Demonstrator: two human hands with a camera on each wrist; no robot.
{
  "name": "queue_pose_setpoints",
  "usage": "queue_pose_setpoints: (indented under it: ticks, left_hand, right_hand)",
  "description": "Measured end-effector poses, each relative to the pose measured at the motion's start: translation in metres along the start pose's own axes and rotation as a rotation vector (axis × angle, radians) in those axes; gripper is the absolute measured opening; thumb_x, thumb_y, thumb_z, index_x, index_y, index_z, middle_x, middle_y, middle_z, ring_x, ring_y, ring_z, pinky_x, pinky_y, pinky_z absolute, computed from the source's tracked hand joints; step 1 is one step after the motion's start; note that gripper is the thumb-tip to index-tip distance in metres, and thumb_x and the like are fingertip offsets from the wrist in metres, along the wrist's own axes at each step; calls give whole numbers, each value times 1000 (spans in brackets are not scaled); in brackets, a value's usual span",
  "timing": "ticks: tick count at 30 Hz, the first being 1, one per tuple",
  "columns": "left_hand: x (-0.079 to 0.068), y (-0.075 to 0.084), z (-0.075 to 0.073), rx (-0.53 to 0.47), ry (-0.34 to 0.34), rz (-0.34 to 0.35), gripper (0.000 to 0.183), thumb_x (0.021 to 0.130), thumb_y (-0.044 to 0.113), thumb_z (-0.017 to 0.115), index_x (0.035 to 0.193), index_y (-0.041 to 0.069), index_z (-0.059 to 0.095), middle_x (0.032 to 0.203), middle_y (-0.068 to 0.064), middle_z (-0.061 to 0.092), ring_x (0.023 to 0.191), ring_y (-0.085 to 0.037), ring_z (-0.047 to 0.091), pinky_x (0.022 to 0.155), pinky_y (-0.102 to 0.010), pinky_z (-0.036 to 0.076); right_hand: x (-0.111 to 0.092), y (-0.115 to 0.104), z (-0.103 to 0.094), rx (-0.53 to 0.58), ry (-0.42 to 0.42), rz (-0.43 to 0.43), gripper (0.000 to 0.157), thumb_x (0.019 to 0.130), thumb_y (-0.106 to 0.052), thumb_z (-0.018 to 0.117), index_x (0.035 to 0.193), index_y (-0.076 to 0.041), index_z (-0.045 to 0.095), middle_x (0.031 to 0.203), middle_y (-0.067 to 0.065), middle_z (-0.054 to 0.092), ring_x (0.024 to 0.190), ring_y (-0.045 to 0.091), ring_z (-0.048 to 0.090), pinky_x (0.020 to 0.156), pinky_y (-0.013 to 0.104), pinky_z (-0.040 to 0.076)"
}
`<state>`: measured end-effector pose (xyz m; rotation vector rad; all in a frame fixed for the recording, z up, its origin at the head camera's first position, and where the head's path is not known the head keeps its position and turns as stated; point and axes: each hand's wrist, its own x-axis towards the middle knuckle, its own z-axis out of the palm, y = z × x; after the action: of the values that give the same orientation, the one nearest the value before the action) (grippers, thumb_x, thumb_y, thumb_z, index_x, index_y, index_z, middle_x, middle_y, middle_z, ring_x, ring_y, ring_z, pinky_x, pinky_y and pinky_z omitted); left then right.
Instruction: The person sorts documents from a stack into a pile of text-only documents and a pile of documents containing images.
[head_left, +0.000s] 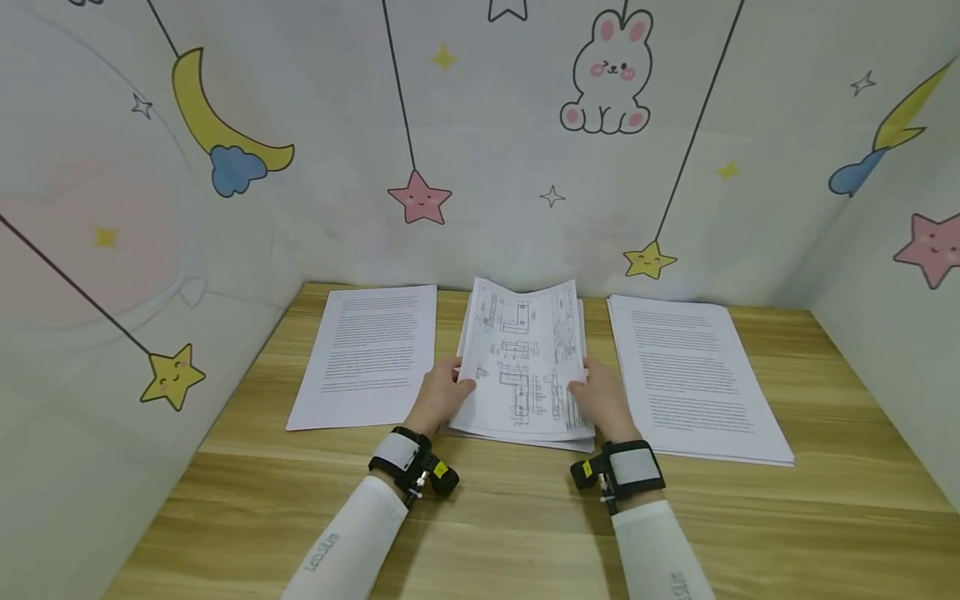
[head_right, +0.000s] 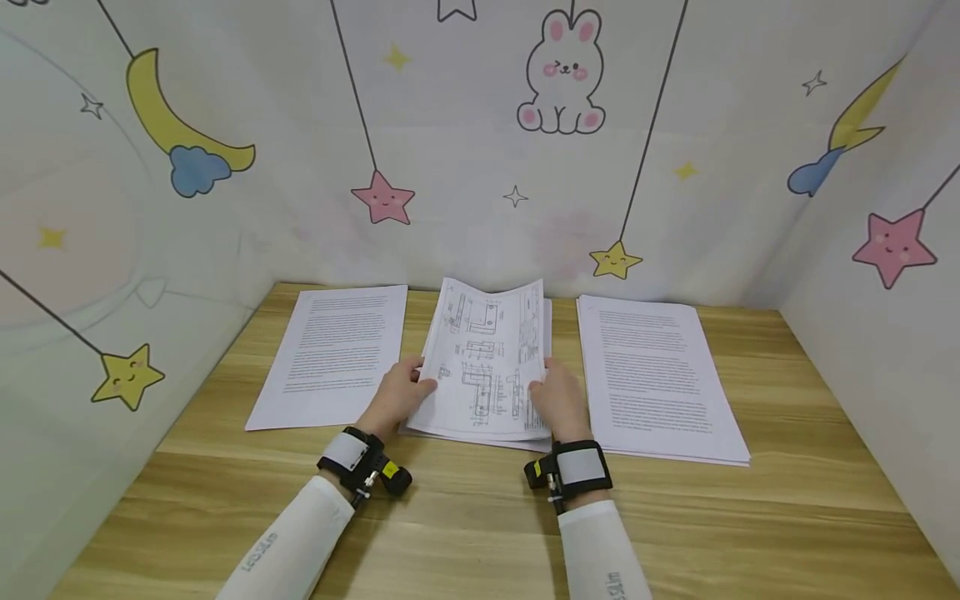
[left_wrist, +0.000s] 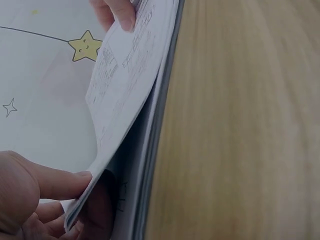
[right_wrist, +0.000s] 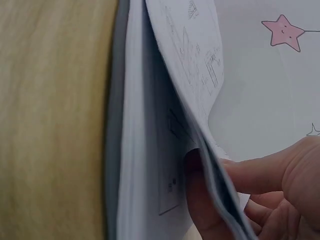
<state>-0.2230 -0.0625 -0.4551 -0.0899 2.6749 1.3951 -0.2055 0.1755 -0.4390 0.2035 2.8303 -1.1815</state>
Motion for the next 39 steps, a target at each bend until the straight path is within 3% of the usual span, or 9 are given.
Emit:
queue_pose_setpoints:
  ticks: [5, 8, 15, 18, 22, 27, 32, 39]
  left_hand:
    - [-3, 3, 1, 146, 68, 33, 43, 88, 14, 59, 128, -1, 53, 112, -20, 66, 92, -27, 64, 74, -41, 54]
    - [-4, 5, 3, 220, 101, 38, 45, 87, 15, 60, 127, -3, 54, 118, -22, 65, 98, -29, 64, 79, -43, 54]
    - [-5, 7, 4, 261, 102, 15, 44, 87, 15, 62, 125, -4, 56, 120, -22, 64, 101, -30, 64, 82, -43, 54]
    - [-5, 8, 4, 293, 99, 14, 41, 86, 16, 62, 121, -4, 58, 116, -22, 65, 95, -28, 64, 77, -41, 54]
    - [-5, 8, 3, 366, 112, 18, 29, 84, 19, 64, 106, -1, 66, 98, -17, 70, 76, -24, 62, 59, -34, 49]
    - [-4, 6, 1, 408, 129, 15, 22, 81, 22, 67, 91, 3, 70, 88, -12, 68, 67, -21, 57, 51, -30, 40]
    - [-3, 4, 0, 410, 133, 46, 23, 81, 20, 66, 93, 1, 70, 91, -14, 67, 69, -22, 56, 53, -30, 41]
    - [-8, 2, -11, 352, 117, 39, 38, 87, 27, 59, 117, 4, 65, 102, -13, 69, 78, -22, 61, 56, -30, 46]
  right_hand:
    - [0, 0, 2, -79, 15, 5, 54, 89, -13, 57, 136, 7, 40, 123, 29, 57, 98, 34, 60, 81, 48, 52]
    - [0, 1, 3, -113, 21, 5, 46, 88, -14, 60, 128, 7, 49, 114, 26, 63, 92, 31, 62, 76, 45, 53]
    - [1, 3, 5, -165, 34, -1, 29, 86, -16, 63, 108, 3, 62, 93, 18, 67, 75, 25, 61, 60, 34, 50]
    - [0, 3, 4, -176, 44, -4, 28, 85, -16, 63, 106, 3, 63, 90, 17, 68, 72, 24, 60, 57, 31, 46]
    - [-3, 3, 2, -203, 58, 10, 31, 84, -19, 65, 107, 2, 64, 90, 17, 68, 71, 25, 60, 54, 31, 44]
    - [-5, 3, 1, -256, 92, 15, 44, 82, -23, 68, 117, 2, 61, 105, 23, 67, 82, 33, 65, 60, 43, 52]
    - [-6, 2, 1, -281, 133, -4, 51, 78, -21, 70, 122, 3, 59, 117, 27, 63, 86, 38, 65, 64, 48, 54]
    - [-5, -1, 2, -243, 177, -42, 41, 85, -22, 62, 119, 0, 62, 115, 25, 64, 63, 27, 61, 43, 31, 41]
